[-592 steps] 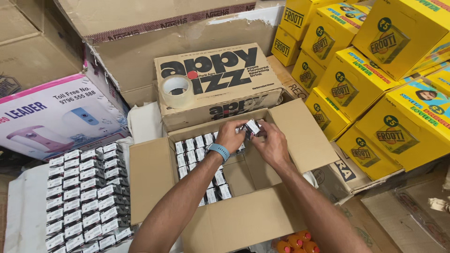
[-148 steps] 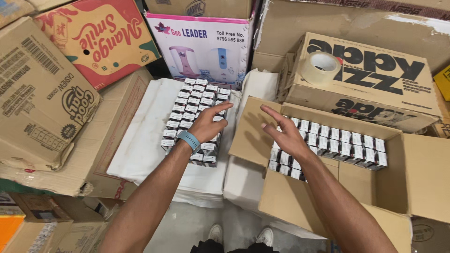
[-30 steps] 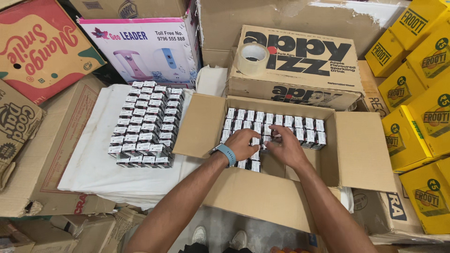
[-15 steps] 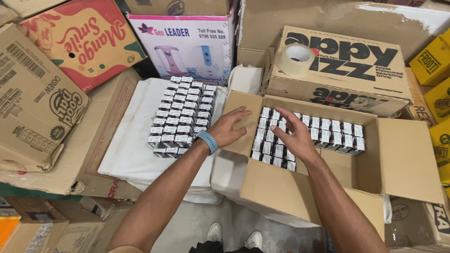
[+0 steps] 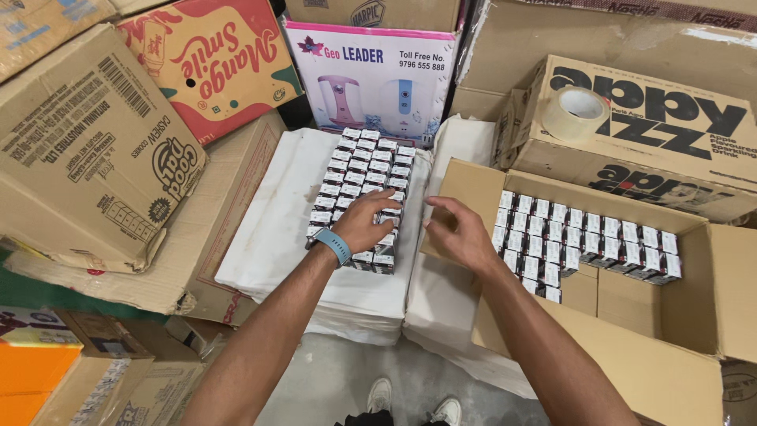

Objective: The person repeatedly picks up small rectangular boxes from a stack and places them into a larger cardboard box. The person arranges the boxes in neat rows inside the larger container.

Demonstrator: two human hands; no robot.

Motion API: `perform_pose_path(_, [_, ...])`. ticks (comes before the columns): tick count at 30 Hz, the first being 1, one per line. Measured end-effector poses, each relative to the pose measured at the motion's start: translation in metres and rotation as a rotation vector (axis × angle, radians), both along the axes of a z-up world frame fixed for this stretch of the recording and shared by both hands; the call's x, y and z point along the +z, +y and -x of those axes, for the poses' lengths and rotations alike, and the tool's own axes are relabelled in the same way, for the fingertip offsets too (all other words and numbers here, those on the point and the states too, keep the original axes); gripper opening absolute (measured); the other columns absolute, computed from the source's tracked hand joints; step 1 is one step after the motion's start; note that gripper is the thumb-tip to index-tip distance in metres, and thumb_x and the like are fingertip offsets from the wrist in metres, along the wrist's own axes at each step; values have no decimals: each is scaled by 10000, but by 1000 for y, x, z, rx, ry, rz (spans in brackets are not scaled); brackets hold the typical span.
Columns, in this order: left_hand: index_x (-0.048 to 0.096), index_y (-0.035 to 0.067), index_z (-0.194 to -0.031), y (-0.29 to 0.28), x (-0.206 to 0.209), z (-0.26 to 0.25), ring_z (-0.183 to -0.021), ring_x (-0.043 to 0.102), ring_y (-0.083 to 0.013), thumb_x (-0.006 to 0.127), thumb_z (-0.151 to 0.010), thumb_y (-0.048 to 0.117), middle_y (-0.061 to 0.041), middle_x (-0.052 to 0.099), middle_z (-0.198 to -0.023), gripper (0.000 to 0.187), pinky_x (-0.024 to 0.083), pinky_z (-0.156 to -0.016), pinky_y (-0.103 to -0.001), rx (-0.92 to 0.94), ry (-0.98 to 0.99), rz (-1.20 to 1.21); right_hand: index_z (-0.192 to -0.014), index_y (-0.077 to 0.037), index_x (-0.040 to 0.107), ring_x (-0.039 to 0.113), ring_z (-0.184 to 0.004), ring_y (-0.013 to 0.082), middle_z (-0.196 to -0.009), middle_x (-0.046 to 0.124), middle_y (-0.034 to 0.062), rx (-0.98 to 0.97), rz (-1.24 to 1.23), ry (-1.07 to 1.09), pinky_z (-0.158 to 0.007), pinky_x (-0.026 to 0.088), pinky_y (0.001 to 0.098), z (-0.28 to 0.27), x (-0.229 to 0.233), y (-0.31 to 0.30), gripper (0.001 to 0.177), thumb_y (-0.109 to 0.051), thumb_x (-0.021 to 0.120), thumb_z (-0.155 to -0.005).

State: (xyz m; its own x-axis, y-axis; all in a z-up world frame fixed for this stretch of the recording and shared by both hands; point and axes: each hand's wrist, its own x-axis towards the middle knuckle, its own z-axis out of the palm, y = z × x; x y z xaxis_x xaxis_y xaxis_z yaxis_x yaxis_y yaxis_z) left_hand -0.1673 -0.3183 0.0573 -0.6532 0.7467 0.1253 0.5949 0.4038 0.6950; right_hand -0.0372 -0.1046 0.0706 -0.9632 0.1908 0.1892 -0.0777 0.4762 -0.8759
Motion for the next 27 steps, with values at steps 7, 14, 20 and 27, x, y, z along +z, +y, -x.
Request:
perform_pose_path(7, [710,205,-1278,-21,-5,-20,-1550,194,-470,626,-898,259,-110,362,-1658,392,163,-1226,-670,54,50,314,-1239,-150,735,605,-1272,393,-1194,735,101,34,-340,56,-1162,382,556,16,-50,-39,368,-224,743,-879])
perform_pose_path(14, [642,167,-1355,-20,-39,-11,-1569,119,-443,652,-906,219,-140,295,-1660,453,76,-1241,-675,8,112,457,-1344,-353,623,367,-1512,307,-1334,682,-45,15,-615,-265,-1193,141,714,24,-72,-60,459,-306,660,-889])
perform_pose_path(20, [646,191,-1286,-14,-84,9,-1535,289,-387,630,-915,119,-85,589,-1414,378,119,-1242,-666,-46,249,384,-1340,-375,634,357,-1523,278,-1326,688,-66,6,-595,-301,-1202,121,711,28,-82,-59,461,-295,671,-887])
perform_pose_path(27, [689,223,-1233,-10,-81,14,-1533,323,-303,636,-933,123,0,718,-1238,320,68,-1262,-642,-40,239,311,-1255,-342,697,422,-1490,265,-1257,726,-60,-24,-537,-295,-1223,163,674,32,-73,-54,412,-301,712,-845])
